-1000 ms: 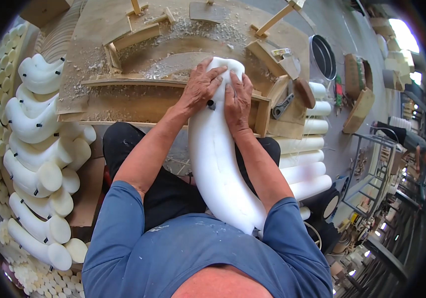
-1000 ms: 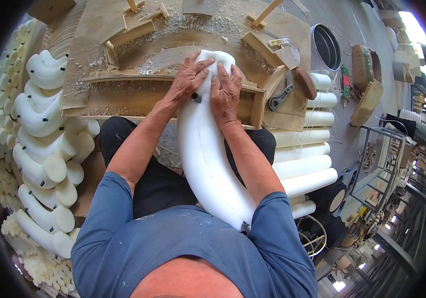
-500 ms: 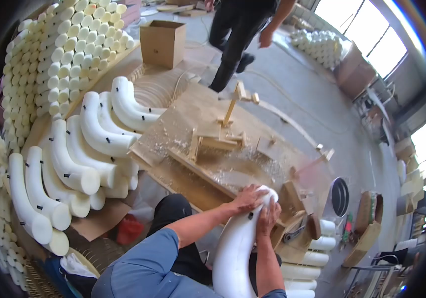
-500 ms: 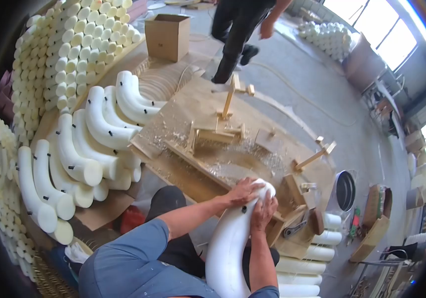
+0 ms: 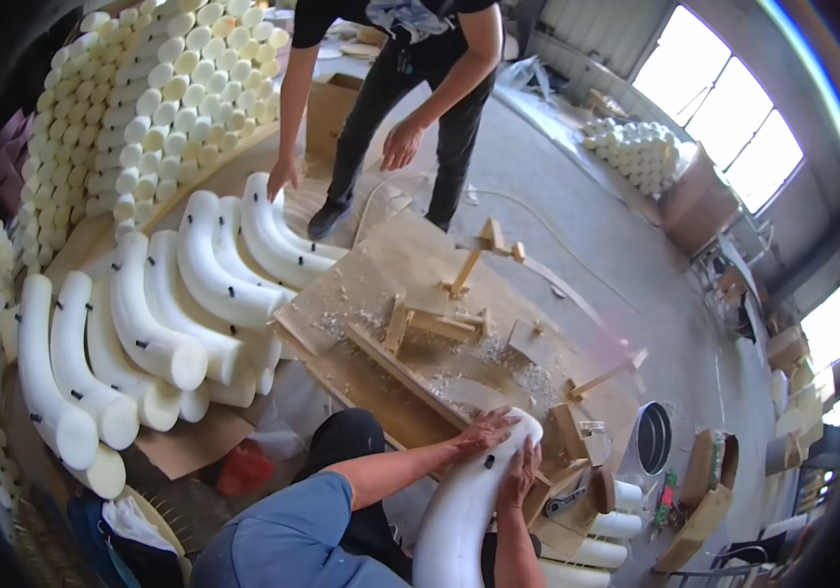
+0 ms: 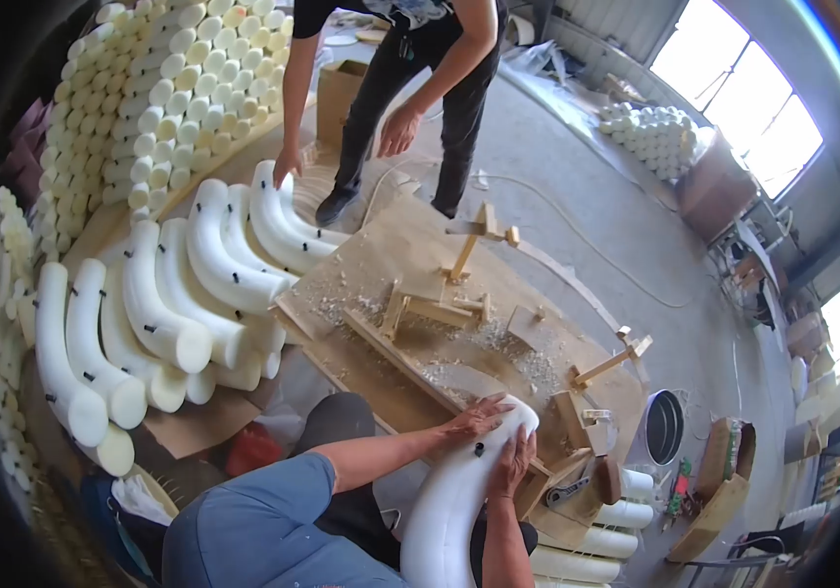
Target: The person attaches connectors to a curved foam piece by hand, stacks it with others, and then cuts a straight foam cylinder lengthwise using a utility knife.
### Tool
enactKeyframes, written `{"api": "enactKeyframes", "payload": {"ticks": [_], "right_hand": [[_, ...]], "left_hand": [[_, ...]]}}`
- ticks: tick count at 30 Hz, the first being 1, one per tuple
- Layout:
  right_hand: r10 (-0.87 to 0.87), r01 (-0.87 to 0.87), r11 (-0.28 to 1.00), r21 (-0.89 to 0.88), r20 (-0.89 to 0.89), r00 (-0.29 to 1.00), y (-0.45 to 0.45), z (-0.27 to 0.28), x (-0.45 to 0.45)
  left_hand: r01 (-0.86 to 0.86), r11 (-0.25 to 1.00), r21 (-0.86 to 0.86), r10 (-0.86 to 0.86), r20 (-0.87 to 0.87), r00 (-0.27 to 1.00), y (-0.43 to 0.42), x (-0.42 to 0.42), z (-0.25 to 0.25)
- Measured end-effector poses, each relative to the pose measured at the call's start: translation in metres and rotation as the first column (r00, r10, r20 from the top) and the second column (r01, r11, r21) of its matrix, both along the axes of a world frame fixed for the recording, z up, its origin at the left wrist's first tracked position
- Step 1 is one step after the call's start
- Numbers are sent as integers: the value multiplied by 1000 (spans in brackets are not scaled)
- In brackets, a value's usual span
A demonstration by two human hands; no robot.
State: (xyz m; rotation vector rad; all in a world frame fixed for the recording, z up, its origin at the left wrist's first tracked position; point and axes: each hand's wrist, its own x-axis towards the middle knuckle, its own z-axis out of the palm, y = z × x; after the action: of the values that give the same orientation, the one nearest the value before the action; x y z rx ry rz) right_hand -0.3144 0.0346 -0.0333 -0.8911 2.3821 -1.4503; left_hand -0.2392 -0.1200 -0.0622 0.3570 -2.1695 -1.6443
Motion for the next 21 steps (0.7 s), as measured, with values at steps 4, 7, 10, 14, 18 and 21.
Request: {"api": "enactKeyframes", "payload": {"ticks": [4,7,10,14,18,21], "right_hand": [[-25,35,995,93,-108,994,-11,6,2],[88,-71,995,65,-340,936,-8,-17,-14],[183,-72,982,177,-770,611,-13,-8,-9],[-36,72,990,120,-276,961,-13,4,2],[3,3,998,57,-106,994,-2,23,13],[3,-2,1000,14,-63,998,8,26,24]], "left_hand": [[-26,995,-98,34,73,997,2,-5,7],[-59,991,-124,67,66,996,-2,-15,2],[-184,762,-620,43,-236,971,-2,-30,-46],[-133,690,-711,40,-146,988,-4,-16,-29],[-57,998,-14,57,-22,998,-2,3,14],[-81,992,92,86,-51,995,3,11,18]]}}
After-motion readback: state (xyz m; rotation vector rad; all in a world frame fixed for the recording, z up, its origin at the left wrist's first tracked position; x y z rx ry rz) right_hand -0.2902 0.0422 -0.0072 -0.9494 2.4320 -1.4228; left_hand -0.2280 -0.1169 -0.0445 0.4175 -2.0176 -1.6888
